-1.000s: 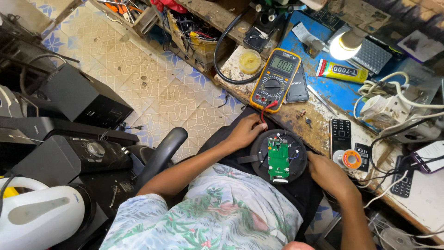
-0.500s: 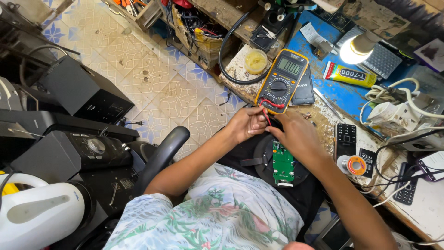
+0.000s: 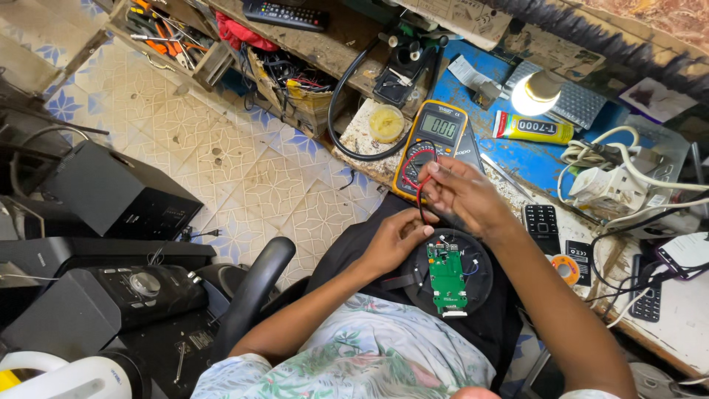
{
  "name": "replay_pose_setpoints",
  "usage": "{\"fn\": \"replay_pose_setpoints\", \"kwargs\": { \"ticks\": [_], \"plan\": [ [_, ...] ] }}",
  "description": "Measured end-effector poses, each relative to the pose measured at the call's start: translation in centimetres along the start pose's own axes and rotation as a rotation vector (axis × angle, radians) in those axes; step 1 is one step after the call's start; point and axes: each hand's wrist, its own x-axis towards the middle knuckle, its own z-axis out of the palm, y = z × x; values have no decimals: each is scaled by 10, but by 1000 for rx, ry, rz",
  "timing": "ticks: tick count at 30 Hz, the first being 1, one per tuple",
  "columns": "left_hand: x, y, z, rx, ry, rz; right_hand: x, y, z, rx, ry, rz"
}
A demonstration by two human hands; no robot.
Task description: The person holds a green circuit board on their lap and uses multimeter probes to test various points on the board. They then use a soldering iron to solder a wire onto the circuit board.
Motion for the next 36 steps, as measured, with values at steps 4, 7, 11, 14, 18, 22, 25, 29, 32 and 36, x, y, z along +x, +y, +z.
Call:
{"fn": "replay_pose_setpoints", "kwargs": {
  "ticks": [4,7,11,14,18,22,25,29,32,36],
  "plan": [
    [20,43,-8,-96,76,42,-3,-15,14,-49,-77,-90],
    [36,53,-22,-535,197,22,-10,-14,13,-363,-160,35],
    [56,80,-39,-1002,137,106,-23,-20,28,-776,-151,47],
    [47,58,-29,-700,167,189,-24,-25,33,-856,-17,-129],
    [22,31,-9,148,-60,196,-31,-49,44,-508,87,-331],
    [24,66,-7,217,-3,285,-32,-58,62,-290,-57,-411],
    [29,60,-22,-369,225,154,-28,-38,54,-524,-9,-436],
    [33,124,-47,-752,300,280,-35,-9,51,-775,-74,-170],
    [31,126,-57,-756,229,479,-34,12,52,-893,12,-310],
    [20,80,-39,-406,265,674,-44,-10,66,-894,251,-736]
  ]
}}
